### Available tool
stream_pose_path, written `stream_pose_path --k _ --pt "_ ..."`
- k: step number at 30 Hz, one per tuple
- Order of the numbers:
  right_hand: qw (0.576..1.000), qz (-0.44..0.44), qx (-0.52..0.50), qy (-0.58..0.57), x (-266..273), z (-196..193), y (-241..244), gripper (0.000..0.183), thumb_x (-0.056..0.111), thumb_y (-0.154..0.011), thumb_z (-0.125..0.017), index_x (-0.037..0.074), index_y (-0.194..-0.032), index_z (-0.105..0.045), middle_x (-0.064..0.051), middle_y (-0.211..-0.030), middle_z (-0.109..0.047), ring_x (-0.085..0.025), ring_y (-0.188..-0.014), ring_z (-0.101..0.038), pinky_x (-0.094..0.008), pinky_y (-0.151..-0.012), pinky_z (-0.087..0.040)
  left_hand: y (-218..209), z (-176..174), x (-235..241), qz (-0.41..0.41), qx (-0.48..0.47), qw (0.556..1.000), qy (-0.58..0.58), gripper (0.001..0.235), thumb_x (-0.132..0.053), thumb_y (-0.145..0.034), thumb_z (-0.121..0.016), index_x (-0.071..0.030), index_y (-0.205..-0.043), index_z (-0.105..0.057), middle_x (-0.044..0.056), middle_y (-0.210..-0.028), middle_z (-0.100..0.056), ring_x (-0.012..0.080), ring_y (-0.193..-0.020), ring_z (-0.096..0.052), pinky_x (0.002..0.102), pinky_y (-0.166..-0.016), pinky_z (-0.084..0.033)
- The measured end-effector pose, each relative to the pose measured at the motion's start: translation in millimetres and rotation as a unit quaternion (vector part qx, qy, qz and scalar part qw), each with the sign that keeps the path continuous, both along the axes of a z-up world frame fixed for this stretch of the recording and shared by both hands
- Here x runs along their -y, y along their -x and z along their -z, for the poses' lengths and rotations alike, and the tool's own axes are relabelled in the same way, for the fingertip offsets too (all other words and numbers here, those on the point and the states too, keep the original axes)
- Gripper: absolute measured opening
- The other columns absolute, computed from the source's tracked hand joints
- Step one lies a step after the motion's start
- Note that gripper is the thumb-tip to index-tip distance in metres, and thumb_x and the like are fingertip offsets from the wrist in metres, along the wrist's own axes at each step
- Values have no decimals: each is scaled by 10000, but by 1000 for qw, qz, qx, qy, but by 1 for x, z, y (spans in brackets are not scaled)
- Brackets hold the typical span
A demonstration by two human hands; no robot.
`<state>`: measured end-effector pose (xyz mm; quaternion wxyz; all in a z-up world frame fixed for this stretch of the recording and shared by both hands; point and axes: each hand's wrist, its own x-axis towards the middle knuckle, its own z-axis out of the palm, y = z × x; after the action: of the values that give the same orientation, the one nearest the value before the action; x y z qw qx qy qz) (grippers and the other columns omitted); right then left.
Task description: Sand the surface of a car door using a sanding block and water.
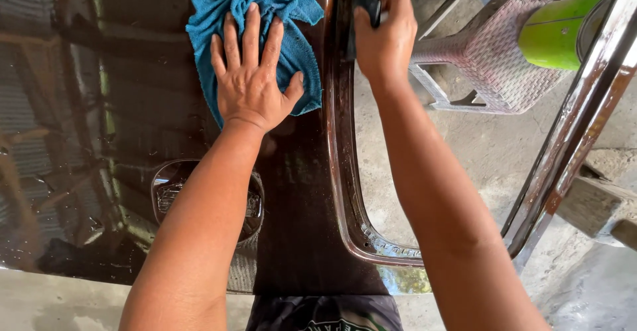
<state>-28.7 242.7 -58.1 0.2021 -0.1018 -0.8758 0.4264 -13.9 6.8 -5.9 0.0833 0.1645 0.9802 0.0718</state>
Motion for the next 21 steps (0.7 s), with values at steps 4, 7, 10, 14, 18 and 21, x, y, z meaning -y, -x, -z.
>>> stream_pose_path --k 4,7,10,14,18,21 --pt "985 11 146 92 17 -27 -61 301 70 -902 -795 50 -1097 -567 -114 -945 -710 -213 -745 -695 -348 -618 -547 -1 1 1 1 2 1000 8 799 -585 -1001 -556 -238 -1675 -305 118 -1729 -104 449 -1560 -133 662 -1237 -104" --pt "979 15 180 93 21 -31 -98 297 88 -908 -803 53 -1094 -573 -108 -927 -712 -200 -759 -724 -341 -658 -576 1 -2 1 -4 13 1000 19 802 -591 -987 -533 -240 -1670 -302 107 -1734 -105 449 -1565 -132 657 -1239 -101" --pt "978 33 192 79 19 -28 -92 300 95 -890 -811 55 -1089 -590 -121 -959 -723 -217 -749 -723 -368 -638 -589 0 1 0 1 4 1000 11 792 -596 -998 -536 -243 -1669 -310 116 -1724 -108 448 -1556 -137 664 -1235 -99" --pt "988 2 120 95 4 1 -16 258 87 -944 -764 60 -1096 -557 -117 -1046 -732 -211 -820 -763 -367 -605 -633 0 0 0 -1 1 1000 11 799 -595 -1000 -535 -243 -1679 -304 113 -1730 -107 449 -1560 -137 661 -1241 -102" --pt "1000 -4 -26 -6 -4 13 19 318 45 -911 -823 66 -1097 -567 -123 -1017 -742 -278 -896 -766 -406 -775 -633 2 -2 1 -3 9 1000 19 837 -595 -967 -580 -246 -1672 -294 111 -1730 -94 447 -1564 -128 654 -1242 -98" --pt "998 3 43 44 1 0 -15 330 76 -913 -820 58 -1103 -550 -124 -1020 -745 -262 -886 -770 -391 -767 -617 2 2 1 5 2 1000 11 843 -588 -983 -609 -232 -1681 -298 116 -1735 -79 454 -1564 -121 655 -1240 -85"
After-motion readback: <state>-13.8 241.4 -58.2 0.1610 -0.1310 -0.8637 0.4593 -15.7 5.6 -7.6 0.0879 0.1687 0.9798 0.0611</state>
